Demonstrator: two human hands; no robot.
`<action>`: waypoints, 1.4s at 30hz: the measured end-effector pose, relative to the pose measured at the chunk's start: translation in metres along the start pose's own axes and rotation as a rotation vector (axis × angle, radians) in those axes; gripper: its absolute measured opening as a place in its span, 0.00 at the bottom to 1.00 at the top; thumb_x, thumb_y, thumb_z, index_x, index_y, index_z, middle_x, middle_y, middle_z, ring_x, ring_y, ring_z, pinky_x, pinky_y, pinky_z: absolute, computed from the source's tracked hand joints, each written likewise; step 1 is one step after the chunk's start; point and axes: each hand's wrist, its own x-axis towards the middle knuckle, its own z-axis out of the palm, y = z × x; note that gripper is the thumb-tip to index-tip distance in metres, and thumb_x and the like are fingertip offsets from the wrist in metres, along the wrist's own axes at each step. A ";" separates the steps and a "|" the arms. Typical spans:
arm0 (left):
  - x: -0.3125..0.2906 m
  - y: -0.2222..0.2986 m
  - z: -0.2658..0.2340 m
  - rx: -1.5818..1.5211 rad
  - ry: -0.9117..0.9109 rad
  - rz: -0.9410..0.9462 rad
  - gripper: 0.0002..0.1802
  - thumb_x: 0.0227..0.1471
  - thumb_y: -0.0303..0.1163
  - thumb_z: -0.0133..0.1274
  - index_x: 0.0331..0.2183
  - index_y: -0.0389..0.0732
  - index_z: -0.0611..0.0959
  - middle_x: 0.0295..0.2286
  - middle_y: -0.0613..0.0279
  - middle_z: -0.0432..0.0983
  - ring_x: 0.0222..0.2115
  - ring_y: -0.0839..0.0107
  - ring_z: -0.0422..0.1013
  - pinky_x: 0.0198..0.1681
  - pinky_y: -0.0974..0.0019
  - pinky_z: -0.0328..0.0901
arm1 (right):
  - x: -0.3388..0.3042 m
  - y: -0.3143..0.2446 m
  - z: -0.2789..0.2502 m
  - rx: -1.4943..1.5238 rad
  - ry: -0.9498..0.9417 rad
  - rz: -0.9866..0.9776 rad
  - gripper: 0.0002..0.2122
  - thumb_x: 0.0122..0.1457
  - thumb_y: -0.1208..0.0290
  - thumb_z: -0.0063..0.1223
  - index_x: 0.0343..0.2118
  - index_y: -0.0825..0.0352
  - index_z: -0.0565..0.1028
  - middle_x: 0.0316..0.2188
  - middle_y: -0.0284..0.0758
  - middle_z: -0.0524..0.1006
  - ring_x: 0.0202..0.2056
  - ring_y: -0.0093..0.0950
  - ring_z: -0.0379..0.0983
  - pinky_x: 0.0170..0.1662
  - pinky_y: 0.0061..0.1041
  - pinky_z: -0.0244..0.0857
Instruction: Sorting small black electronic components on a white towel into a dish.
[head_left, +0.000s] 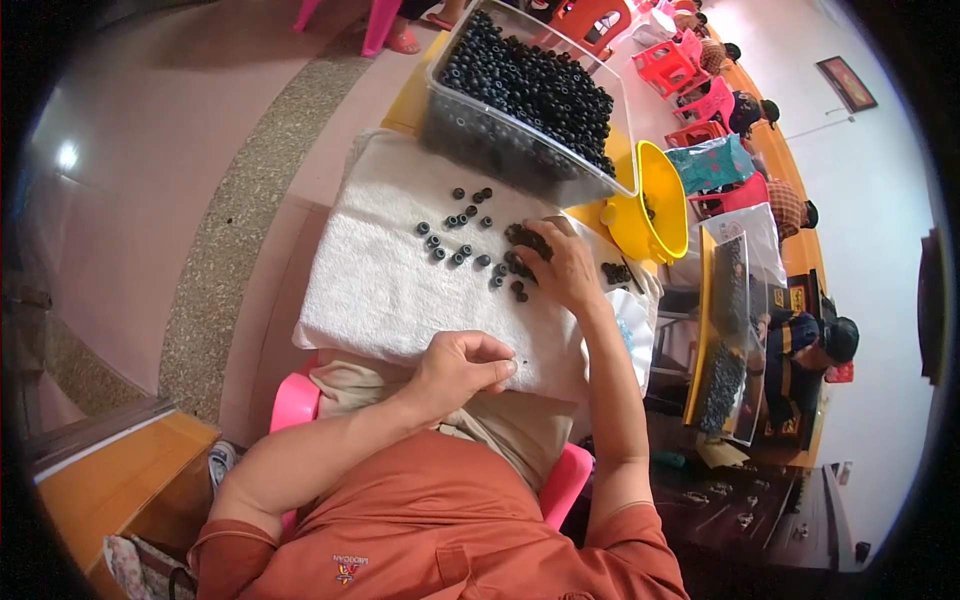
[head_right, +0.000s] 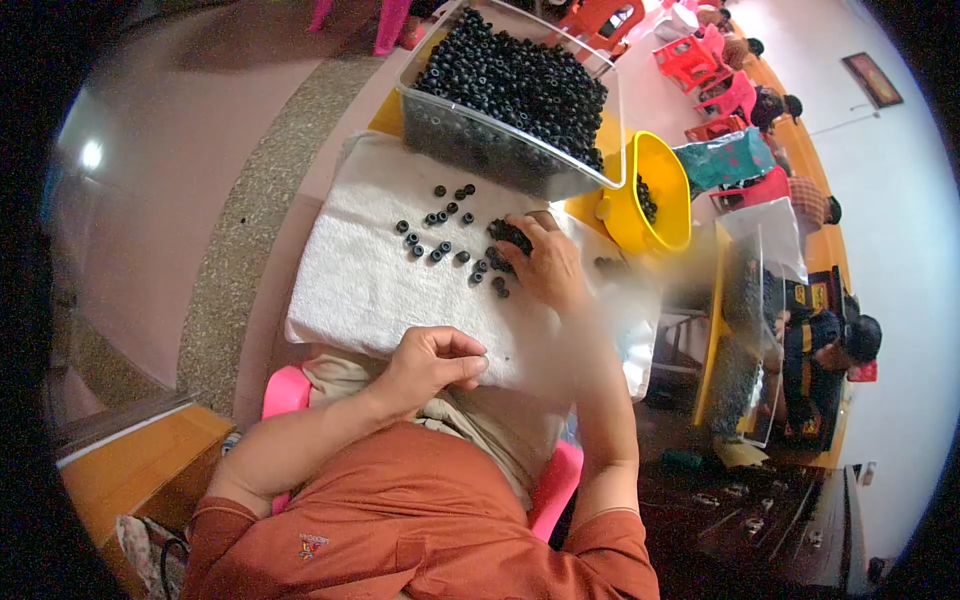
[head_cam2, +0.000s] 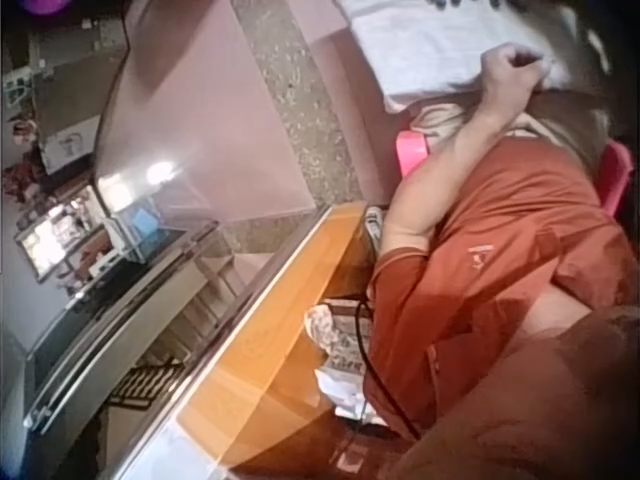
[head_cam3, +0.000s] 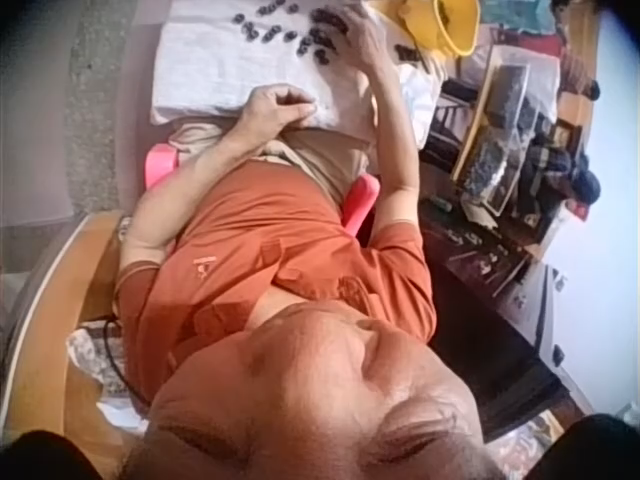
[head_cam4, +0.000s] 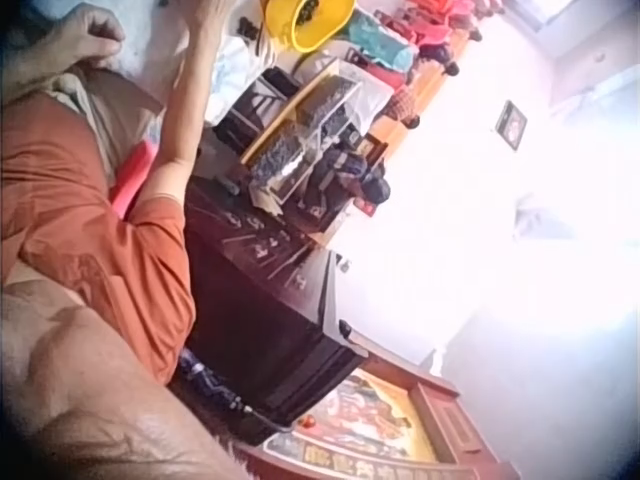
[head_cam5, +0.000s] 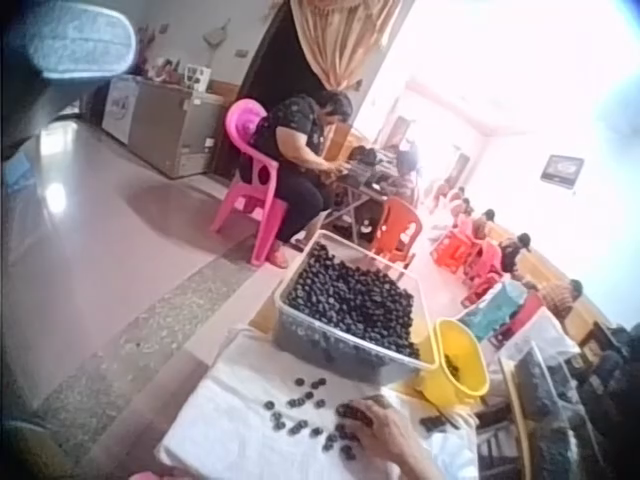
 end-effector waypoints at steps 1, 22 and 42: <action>0.000 0.000 0.000 0.000 -0.003 0.000 0.08 0.51 0.24 0.59 0.35 0.32 0.82 0.26 0.64 0.78 0.24 0.79 0.73 0.29 0.76 0.69 | -0.002 0.000 -0.001 -0.002 0.001 0.001 0.17 0.51 0.70 0.63 0.45 0.65 0.76 0.41 0.43 0.76 0.36 0.40 0.76 0.39 0.34 0.69; -0.008 0.000 0.005 -0.021 0.018 -0.054 0.09 0.50 0.25 0.61 0.36 0.34 0.82 0.28 0.64 0.78 0.26 0.79 0.74 0.31 0.76 0.71 | -0.049 0.032 -0.005 0.163 0.095 0.116 0.11 0.51 0.79 0.60 0.40 0.69 0.78 0.33 0.37 0.78 0.26 0.26 0.73 0.33 0.24 0.68; -0.003 -0.005 0.004 -0.027 0.003 -0.027 0.08 0.51 0.23 0.60 0.35 0.33 0.81 0.29 0.64 0.78 0.26 0.79 0.73 0.30 0.76 0.72 | -0.035 0.010 0.004 -0.118 0.048 0.117 0.12 0.50 0.69 0.62 0.40 0.62 0.80 0.40 0.37 0.77 0.37 0.39 0.75 0.42 0.33 0.68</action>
